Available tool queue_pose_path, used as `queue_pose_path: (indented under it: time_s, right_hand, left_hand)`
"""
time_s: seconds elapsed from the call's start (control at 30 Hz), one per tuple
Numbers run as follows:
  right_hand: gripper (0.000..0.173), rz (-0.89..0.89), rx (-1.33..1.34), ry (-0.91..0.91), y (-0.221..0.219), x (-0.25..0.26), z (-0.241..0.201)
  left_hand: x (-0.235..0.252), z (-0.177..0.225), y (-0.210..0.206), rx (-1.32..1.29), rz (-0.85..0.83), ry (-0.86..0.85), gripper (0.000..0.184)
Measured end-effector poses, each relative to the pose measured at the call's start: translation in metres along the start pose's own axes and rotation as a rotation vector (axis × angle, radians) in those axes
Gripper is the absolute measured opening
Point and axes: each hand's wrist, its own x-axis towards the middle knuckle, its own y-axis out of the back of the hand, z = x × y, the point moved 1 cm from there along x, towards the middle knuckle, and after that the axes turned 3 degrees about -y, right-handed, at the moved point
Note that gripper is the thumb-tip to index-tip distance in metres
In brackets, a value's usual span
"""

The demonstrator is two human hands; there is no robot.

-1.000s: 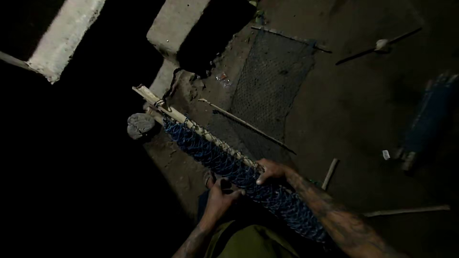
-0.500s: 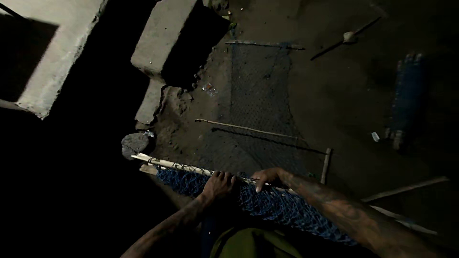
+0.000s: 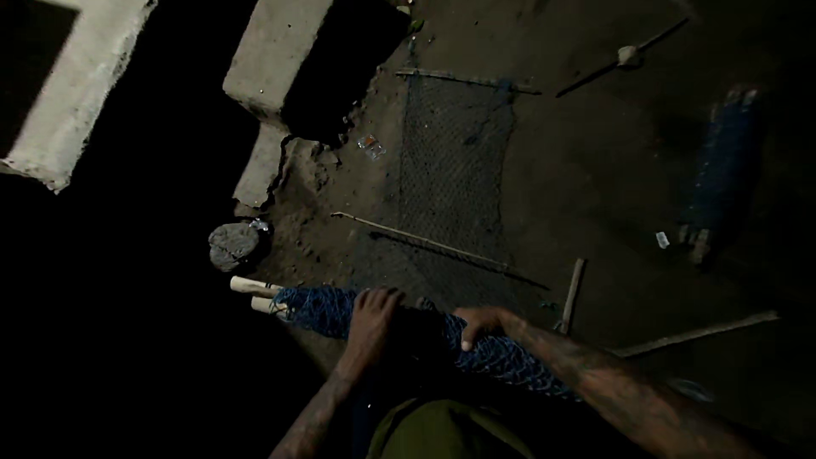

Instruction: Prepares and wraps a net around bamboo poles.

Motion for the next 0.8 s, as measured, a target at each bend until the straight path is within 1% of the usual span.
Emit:
queue_pose_path:
  time_s: [0.03, 0.07, 0.1, 0.13, 0.17, 0.2, 0.23, 0.27, 0.3, 0.33, 0.37, 0.4, 0.43, 0.47, 0.5, 0.53, 0.57, 0.6, 0.63, 0.67, 0.73, 0.77, 0.8]
  right_hand:
    - [0.071, -0.028, 0.070, 0.017, 0.002, 0.001, -0.005]
    - [0.074, -0.061, 0.146, 0.034, 0.005, 0.005, -0.007]
    - [0.082, -0.100, 0.214, 0.051, 0.008, 0.009, -0.008]
    - [0.080, -0.135, 0.261, 0.075, 0.009, 0.013, -0.011]
    - [0.075, -0.161, 0.300, 0.083, 0.007, 0.014, -0.017]
    - [0.067, -0.183, 0.324, 0.084, 0.006, 0.014, -0.024]
    - [0.055, -0.204, 0.372, 0.086, 0.005, 0.016, -0.028]
    - [0.042, -0.226, 0.411, 0.083, 0.003, 0.020, -0.029]
    - [0.031, -0.228, 0.438, 0.075, 0.000, 0.024, -0.028]
    - [0.018, -0.199, 0.441, 0.061, -0.005, 0.025, -0.027]
    - [0.013, -0.186, 0.443, 0.068, -0.011, 0.028, -0.026]
    - [0.013, -0.185, 0.443, 0.088, -0.018, 0.029, -0.027]
    - [0.016, -0.197, 0.478, 0.132, -0.024, 0.032, -0.023]
    - [0.022, -0.164, 0.486, 0.130, -0.029, 0.033, -0.022]
    - [0.024, -0.131, 0.481, 0.107, -0.032, 0.033, -0.022]
    - [0.028, -0.105, 0.445, 0.070, -0.033, 0.035, -0.023]
    - [0.031, -0.104, 0.407, 0.047, -0.031, 0.039, -0.020]
    - [0.039, -0.100, 0.351, 0.065, -0.027, 0.043, -0.015]
    - [0.043, -0.039, 0.270, 0.101, -0.022, 0.043, -0.016]
    - [0.046, 0.079, 0.197, 0.153, -0.016, 0.042, -0.015]
    - [0.063, 0.290, 0.078, 0.235, -0.009, 0.033, -0.019]
    - [0.072, 0.356, -0.001, 0.235, -0.013, 0.026, -0.027]
    - [0.086, 0.383, -0.136, 0.198, -0.024, 0.017, -0.038]
  left_hand:
    - [-0.017, -0.005, -0.004, -0.045, 0.302, 0.048, 0.039]
    - [-0.034, -0.009, -0.010, -0.099, 0.541, 0.131, 0.046]
    - [-0.048, -0.013, -0.016, -0.199, 0.678, 0.259, 0.054]
    - [-0.061, -0.014, -0.025, -0.385, 0.756, 0.430, 0.060]
    - [-0.070, -0.015, -0.035, -0.618, 0.795, 0.632, 0.058]
    - [-0.075, -0.017, -0.048, -0.854, 0.803, 0.803, 0.050]
    - [-0.079, -0.023, -0.063, -1.075, 0.773, 0.898, 0.044]
    - [-0.081, -0.025, -0.076, -1.282, 0.707, 0.906, 0.047]
    - [-0.081, -0.023, -0.085, -1.455, 0.643, 0.852, 0.057]
    - [-0.076, -0.015, -0.087, -1.582, 0.616, 0.811, 0.058]
    - [-0.067, -0.003, -0.079, -1.677, 0.608, 0.803, 0.050]
    - [-0.058, 0.007, -0.069, -1.770, 0.615, 0.791, 0.045]
    - [-0.049, 0.013, -0.062, -1.864, 0.663, 0.779, 0.041]
    - [-0.043, 0.014, -0.062, -1.969, 0.723, 0.774, 0.035]
    - [-0.040, 0.011, -0.064, -2.032, 0.750, 0.773, 0.030]
    - [-0.038, 0.007, -0.066, -2.034, 0.750, 0.789, 0.027]
    - [-0.038, 0.004, -0.067, -1.994, 0.742, 0.812, 0.026]
    - [-0.039, 0.001, -0.068, -1.936, 0.730, 0.840, 0.026]
    - [-0.038, -0.002, -0.068, -1.881, 0.727, 0.872, 0.027]
    - [-0.035, -0.005, -0.069, -1.829, 0.733, 0.909, 0.027]
    - [-0.027, -0.008, -0.069, -1.716, 0.761, 0.997, 0.028]
    - [-0.023, -0.009, -0.067, -1.634, 0.762, 1.055, 0.031]
    - [-0.018, -0.007, -0.065, -1.553, 0.748, 1.118, 0.037]
